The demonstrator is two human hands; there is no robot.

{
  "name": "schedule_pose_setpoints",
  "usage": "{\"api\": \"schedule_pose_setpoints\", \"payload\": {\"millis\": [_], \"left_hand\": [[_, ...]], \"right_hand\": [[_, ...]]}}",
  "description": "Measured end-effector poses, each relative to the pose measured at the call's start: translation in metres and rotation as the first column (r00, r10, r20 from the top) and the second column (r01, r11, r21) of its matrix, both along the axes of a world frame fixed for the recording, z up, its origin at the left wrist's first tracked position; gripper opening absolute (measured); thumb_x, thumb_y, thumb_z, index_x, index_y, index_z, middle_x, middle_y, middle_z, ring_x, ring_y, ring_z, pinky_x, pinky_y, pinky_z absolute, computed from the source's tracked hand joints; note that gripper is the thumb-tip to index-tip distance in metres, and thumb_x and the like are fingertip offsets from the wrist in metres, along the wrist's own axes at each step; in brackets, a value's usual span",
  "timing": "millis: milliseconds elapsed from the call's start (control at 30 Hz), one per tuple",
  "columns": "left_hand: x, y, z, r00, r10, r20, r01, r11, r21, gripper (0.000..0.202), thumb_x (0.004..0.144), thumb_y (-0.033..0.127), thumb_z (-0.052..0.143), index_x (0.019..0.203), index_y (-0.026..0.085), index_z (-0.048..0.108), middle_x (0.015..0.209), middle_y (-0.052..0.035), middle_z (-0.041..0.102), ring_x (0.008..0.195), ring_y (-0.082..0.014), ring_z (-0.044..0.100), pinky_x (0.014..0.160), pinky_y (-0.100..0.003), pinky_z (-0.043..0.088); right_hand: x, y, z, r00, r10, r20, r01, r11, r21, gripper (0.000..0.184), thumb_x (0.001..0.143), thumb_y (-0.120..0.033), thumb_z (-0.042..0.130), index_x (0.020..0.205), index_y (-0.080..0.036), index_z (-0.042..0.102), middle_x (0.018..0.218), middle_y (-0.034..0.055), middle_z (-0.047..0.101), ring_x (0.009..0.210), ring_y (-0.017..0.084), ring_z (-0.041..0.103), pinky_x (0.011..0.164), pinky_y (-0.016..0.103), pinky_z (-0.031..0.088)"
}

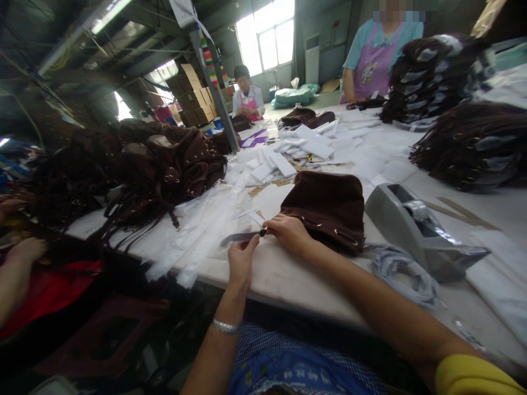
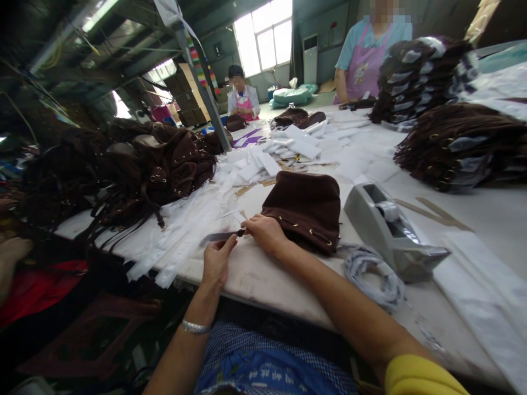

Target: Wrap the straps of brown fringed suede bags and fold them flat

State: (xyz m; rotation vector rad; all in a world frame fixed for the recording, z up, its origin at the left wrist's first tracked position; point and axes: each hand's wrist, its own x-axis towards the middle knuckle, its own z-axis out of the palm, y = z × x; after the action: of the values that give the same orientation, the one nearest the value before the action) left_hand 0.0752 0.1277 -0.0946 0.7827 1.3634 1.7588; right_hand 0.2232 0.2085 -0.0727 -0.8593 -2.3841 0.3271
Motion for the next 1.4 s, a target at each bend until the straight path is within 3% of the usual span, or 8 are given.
{"api": "schedule_pose_setpoints", "payload": {"millis": [333,500,700,800,867,933,1067,1400], "left_hand": [[0.002,0.003,-0.003,0.982,-0.133,-0.132,0.124,0.99,-0.07,0.035,0.068,0.037,0.081,0.093,0.012,0.076,0.089,-0.0085,0.076,0.082,-0.0184,0.067,0.075,-0.027,0.05],[-0.006,-0.004,0.001,0.938,-0.281,-0.203,0.251,0.954,-0.163,0.037,0.07,0.039,0.08,0.096,0.014,0.075,0.095,-0.0092,0.075,0.084,-0.0195,0.067,0.073,-0.027,0.052],[-0.033,-0.035,0.039,0.765,-0.523,-0.377,0.395,0.842,-0.367,0.025,0.07,0.04,0.08,0.075,0.015,0.078,0.068,-0.0088,0.072,0.054,-0.0191,0.063,0.049,-0.026,0.046],[-0.046,-0.028,0.061,0.617,-0.355,-0.702,0.271,0.934,-0.235,0.023,0.077,0.04,0.073,0.092,0.023,0.078,0.093,-0.0081,0.076,0.084,-0.0241,0.068,0.071,-0.028,0.052],[-0.053,-0.012,0.068,0.522,-0.326,-0.788,0.288,0.937,-0.197,0.031,0.076,0.039,0.074,0.105,0.027,0.076,0.112,-0.006,0.073,0.106,-0.0268,0.064,0.087,-0.03,0.049],[-0.059,0.006,0.067,0.449,-0.435,-0.781,0.363,0.887,-0.286,0.033,0.072,0.041,0.076,0.103,0.027,0.076,0.106,-0.0051,0.075,0.102,-0.0268,0.066,0.086,-0.029,0.049],[-0.069,0.033,0.058,0.366,-0.546,-0.754,0.398,0.824,-0.403,0.028,0.064,0.044,0.079,0.08,0.022,0.078,0.07,-0.0015,0.073,0.064,-0.0197,0.064,0.063,-0.026,0.047],[-0.047,0.036,0.043,0.357,-0.5,-0.789,0.33,0.858,-0.395,0.029,0.065,0.041,0.078,0.088,0.023,0.076,0.079,-0.002,0.074,0.074,-0.022,0.066,0.068,-0.028,0.045]], "right_hand": [[0.005,-0.005,0.001,0.99,0.035,-0.138,-0.055,0.989,-0.14,0.042,0.086,-0.016,0.065,0.126,-0.026,0.061,0.097,0.0011,0.074,0.091,0.018,0.066,0.075,0.025,0.045],[0.005,-0.005,0.001,0.988,0.069,-0.135,-0.089,0.986,-0.144,0.029,0.087,-0.012,0.059,0.108,-0.025,0.075,0.098,0.0043,0.075,0.092,0.019,0.065,0.079,0.027,0.047],[0.003,-0.007,-0.001,0.992,0.077,-0.101,-0.09,0.987,-0.134,0.034,0.084,-0.006,0.057,0.106,-0.024,0.076,0.096,0.0036,0.075,0.095,0.019,0.064,0.083,0.027,0.048],[0.001,-0.008,-0.002,0.994,0.074,-0.076,-0.081,0.991,-0.105,0.03,0.087,-0.01,0.057,0.105,-0.024,0.076,0.096,0.0042,0.074,0.096,0.02,0.064,0.083,0.028,0.048],[0.0,-0.009,-0.002,0.996,0.052,-0.075,-0.059,0.994,-0.097,0.027,0.088,-0.012,0.058,0.105,-0.024,0.075,0.098,0.005,0.074,0.097,0.02,0.064,0.083,0.029,0.048],[-0.001,-0.01,-0.002,0.996,0.028,-0.083,-0.036,0.995,-0.098,0.027,0.088,-0.013,0.059,0.107,-0.024,0.074,0.099,0.0048,0.074,0.098,0.021,0.065,0.083,0.029,0.048],[-0.003,-0.008,-0.005,0.995,-0.015,-0.095,0.003,0.991,-0.131,0.031,0.088,-0.012,0.059,0.116,-0.023,0.069,0.095,0.0032,0.074,0.095,0.019,0.066,0.08,0.026,0.048],[-0.007,-0.002,-0.015,0.984,-0.033,-0.175,-0.002,0.981,-0.196,0.036,0.086,-0.007,0.055,0.118,-0.021,0.066,0.088,0.0037,0.074,0.083,0.017,0.069,0.076,0.024,0.049]]}}
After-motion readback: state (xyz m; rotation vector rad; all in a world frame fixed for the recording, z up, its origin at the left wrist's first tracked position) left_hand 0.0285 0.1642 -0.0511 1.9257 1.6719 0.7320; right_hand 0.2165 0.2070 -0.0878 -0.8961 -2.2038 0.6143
